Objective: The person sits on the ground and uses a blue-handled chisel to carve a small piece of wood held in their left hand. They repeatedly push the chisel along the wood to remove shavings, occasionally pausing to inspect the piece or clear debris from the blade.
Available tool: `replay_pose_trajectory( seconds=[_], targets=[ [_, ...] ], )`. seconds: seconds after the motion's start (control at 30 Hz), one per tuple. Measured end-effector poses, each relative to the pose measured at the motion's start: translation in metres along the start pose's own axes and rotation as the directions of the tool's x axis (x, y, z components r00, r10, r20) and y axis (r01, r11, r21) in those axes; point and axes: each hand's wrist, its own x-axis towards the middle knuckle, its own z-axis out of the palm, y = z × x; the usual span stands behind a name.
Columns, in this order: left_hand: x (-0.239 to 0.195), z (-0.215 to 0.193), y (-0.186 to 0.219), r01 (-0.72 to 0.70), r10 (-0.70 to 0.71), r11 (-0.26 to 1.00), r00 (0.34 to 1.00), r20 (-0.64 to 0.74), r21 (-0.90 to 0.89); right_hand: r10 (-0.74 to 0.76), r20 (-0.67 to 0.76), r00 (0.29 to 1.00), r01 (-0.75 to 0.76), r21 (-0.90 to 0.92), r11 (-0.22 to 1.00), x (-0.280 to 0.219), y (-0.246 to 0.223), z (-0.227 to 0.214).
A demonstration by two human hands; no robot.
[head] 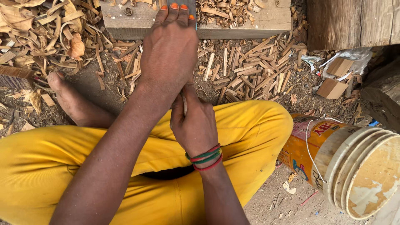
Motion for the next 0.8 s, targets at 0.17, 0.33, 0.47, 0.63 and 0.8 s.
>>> replay_pose_trajectory(
  seconds=[0.17,0.33,0.47,0.63,0.8],
  targets=[
    [-0.010,-0.019,-0.007,-0.040,0.023,0.990,0.992,-0.122,-0.135,-0.028,-0.068,0.997,0.034,0.082,0.996,-0.005,-0.008,-0.008],
    [-0.018,-0.039,-0.031,0.219,-0.239,0.938,0.970,-0.044,-0.269,0.180,-0.010,0.984,-0.167,0.324,0.931,-0.033,0.011,-0.029],
    [-0.010,-0.028,-0.043,0.191,-0.214,0.974,0.952,-0.218,-0.124,0.226,-0.021,0.974,-0.213,0.256,0.943,-0.049,0.026,-0.043],
    [-0.013,-0.013,-0.042,0.130,-0.149,0.988,0.948,-0.282,-0.083,0.192,0.015,0.981,-0.193,0.118,0.974,-0.059,0.031,-0.046],
    [-0.010,-0.014,-0.038,0.122,-0.158,0.981,0.954,-0.256,-0.154,0.081,0.016,0.997,-0.082,0.104,0.991,-0.055,0.025,-0.047]
  ],
)
